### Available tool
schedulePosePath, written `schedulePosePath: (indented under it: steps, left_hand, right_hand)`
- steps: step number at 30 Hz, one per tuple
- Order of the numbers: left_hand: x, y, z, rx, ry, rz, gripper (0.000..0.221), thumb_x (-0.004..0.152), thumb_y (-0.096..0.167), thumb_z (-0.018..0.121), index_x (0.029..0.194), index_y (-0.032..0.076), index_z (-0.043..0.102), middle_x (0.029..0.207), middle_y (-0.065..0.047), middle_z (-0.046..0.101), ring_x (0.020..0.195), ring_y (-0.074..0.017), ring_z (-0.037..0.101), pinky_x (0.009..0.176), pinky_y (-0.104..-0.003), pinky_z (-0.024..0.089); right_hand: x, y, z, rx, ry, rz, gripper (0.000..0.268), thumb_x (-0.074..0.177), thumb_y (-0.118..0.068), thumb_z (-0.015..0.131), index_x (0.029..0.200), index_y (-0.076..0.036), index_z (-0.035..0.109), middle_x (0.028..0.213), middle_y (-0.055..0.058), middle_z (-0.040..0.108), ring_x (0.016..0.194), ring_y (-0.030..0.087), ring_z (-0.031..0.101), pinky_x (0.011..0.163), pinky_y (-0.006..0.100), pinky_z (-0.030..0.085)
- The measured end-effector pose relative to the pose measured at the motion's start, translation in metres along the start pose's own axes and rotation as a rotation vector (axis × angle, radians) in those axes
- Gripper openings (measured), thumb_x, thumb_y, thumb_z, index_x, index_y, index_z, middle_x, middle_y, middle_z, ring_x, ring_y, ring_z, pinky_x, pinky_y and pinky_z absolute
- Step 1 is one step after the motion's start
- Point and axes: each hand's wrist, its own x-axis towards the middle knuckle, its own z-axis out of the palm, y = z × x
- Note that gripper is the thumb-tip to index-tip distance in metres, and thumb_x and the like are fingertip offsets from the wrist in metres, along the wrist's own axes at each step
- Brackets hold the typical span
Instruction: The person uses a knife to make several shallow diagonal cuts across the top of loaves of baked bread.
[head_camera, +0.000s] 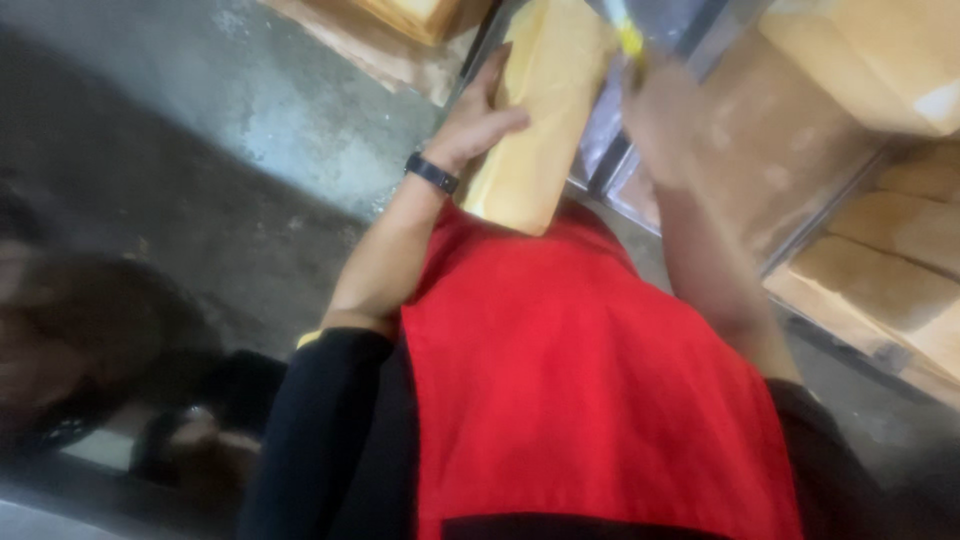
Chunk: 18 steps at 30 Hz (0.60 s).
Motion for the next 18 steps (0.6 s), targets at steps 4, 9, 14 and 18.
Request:
schedulePosePath:
  steps: [4,9,14,18]
  left_hand:
    - [-0.002,0.003,-0.001,-0.102,-0.02,-0.047,0.1,0.076,0.006,0.075,0.162,0.006,0.024,0.158,-0.019,0.048,0.143,-0.028,0.053,0.116,-0.036,0.048]
    - [-0.009,0.018,-0.009,-0.432,-0.185,0.065,0.091,0.086,0.011,0.075,0.163,0.005,0.025,0.162,-0.016,0.045,0.146,-0.0255,0.05,0.121,-0.037,0.046]
    - [-0.004,0.061,0.023,-0.972,-0.443,-0.431,0.071,0.089,0.025,0.071,0.15,-0.001,0.047,0.141,-0.02,0.062,0.127,-0.0326,0.063,0.111,-0.044,0.052]
    - [-0.002,0.122,0.081,-0.858,-0.456,-0.743,0.069,0.085,0.033,0.072,0.144,0.002,0.052,0.133,-0.018,0.067,0.118,-0.0316,0.066,0.105,-0.044,0.054]
  right_hand:
    - [0.026,0.02,0.003,0.086,0.0,0.116,0.031,0.108,-0.031,0.058,0.111,-0.003,0.071,0.094,0.025,0.071,0.087,0.046,0.067,0.075,0.057,0.051]
    - [0.012,0.044,0.017,0.217,0.052,0.114,0.027,0.102,-0.022,0.06,0.116,-0.001,0.071,0.103,0.026,0.071,0.097,0.045,0.068,0.083,0.053,0.052]
    - [0.0,0.077,0.035,1.313,-0.002,0.223,0.06,0.111,-0.048,0.051,0.15,-0.004,0.058,0.147,0.013,0.067,0.139,0.03,0.061,0.118,0.037,0.047]
    - [-0.049,0.12,0.011,2.194,-0.221,0.226,0.086,0.094,-0.06,0.066,0.155,-0.004,0.046,0.153,0.014,0.058,0.142,0.028,0.056,0.119,0.044,0.048]
